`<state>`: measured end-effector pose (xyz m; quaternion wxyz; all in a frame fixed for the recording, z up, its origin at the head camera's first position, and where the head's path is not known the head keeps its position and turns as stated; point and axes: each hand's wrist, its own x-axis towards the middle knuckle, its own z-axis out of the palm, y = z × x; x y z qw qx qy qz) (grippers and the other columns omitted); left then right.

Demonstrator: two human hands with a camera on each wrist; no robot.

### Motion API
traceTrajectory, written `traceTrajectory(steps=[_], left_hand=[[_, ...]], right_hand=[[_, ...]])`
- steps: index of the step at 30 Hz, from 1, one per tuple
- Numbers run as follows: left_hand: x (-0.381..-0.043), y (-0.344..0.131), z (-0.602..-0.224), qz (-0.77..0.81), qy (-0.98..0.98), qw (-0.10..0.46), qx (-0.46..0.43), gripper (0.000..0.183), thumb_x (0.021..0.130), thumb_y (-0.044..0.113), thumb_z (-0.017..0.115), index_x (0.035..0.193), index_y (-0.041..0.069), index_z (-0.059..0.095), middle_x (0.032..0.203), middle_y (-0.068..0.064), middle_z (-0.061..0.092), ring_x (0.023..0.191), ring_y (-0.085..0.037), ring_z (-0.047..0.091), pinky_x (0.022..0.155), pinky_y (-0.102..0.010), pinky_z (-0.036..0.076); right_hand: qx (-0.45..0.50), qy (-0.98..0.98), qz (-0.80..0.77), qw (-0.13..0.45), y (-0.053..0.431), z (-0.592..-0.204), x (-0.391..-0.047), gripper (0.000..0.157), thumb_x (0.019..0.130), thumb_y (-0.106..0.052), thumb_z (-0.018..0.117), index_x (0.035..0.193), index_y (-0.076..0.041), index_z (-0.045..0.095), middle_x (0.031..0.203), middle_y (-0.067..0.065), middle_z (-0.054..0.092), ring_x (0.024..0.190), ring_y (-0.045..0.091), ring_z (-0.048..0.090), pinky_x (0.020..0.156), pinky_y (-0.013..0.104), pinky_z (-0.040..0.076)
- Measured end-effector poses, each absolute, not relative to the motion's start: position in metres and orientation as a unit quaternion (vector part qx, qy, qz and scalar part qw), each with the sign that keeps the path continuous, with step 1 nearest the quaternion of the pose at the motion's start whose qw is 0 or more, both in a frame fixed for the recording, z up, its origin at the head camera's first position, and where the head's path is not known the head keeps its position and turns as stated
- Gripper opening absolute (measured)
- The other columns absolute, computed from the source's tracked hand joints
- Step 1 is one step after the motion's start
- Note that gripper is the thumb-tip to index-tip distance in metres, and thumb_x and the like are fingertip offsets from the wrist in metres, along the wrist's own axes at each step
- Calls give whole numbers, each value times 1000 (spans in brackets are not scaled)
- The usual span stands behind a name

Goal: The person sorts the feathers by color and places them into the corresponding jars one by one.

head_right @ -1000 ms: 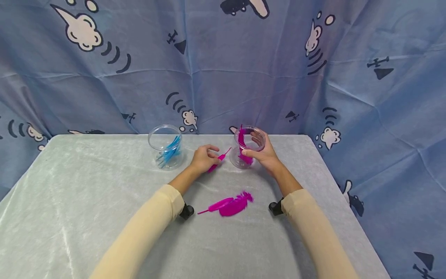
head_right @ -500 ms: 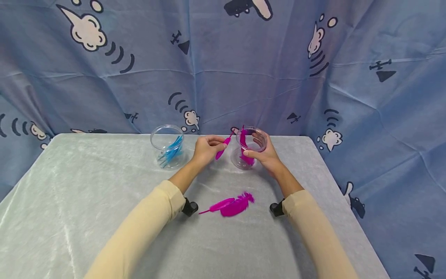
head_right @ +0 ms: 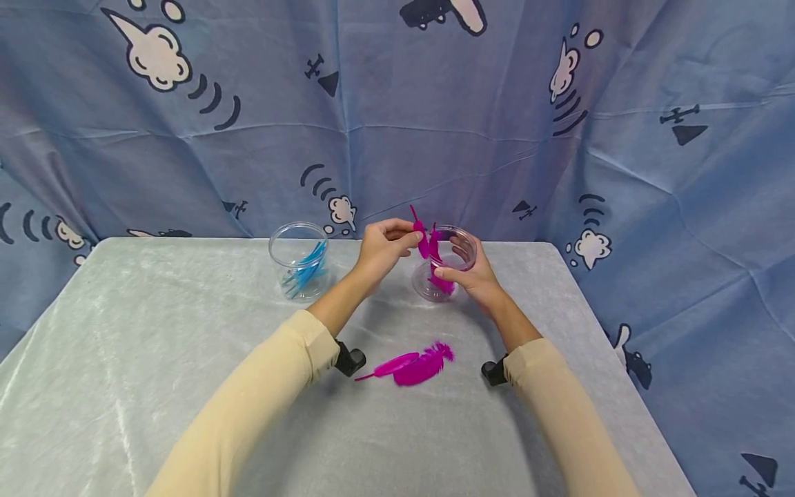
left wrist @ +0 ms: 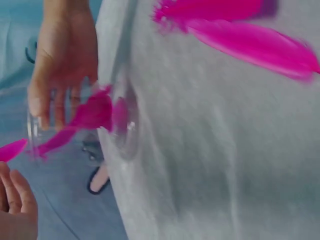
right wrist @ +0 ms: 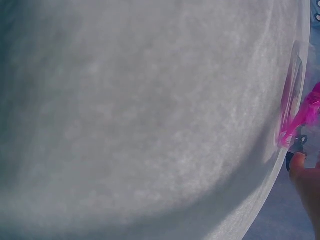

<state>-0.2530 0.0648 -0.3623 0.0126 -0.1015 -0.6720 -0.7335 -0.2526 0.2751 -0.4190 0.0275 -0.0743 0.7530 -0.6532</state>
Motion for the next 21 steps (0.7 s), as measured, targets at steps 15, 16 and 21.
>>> traceTrajectory(steps=[15,16,21], left_hand=[[-251,84,-349,-727,-680,20,-92,19,91,8,72,106,-4,74,96,-15,73,77,-10,63,72,-22,56],[-251,84,-350,-721,-686,22,-91,19,91,8,73,106,-4,75,96,-15,73,78,-11,64,72,-21,56],[-252,87,-354,-680,-728,32,-85,18,90,10,75,103,-1,77,97,-12,74,83,-14,66,72,-18,53]], right_hand=[[-57,769,-636,32,278,-421,-255,85,91,-7,71,155,-13,15,158,12,26,147,29,24,118,48,26],[-57,769,-635,31,278,-421,-255,85,91,-7,71,155,-13,15,158,12,26,147,29,24,118,48,26],[-63,769,-636,28,278,-421,-256,83,92,-7,70,155,-13,16,159,12,26,147,29,24,115,42,32]])
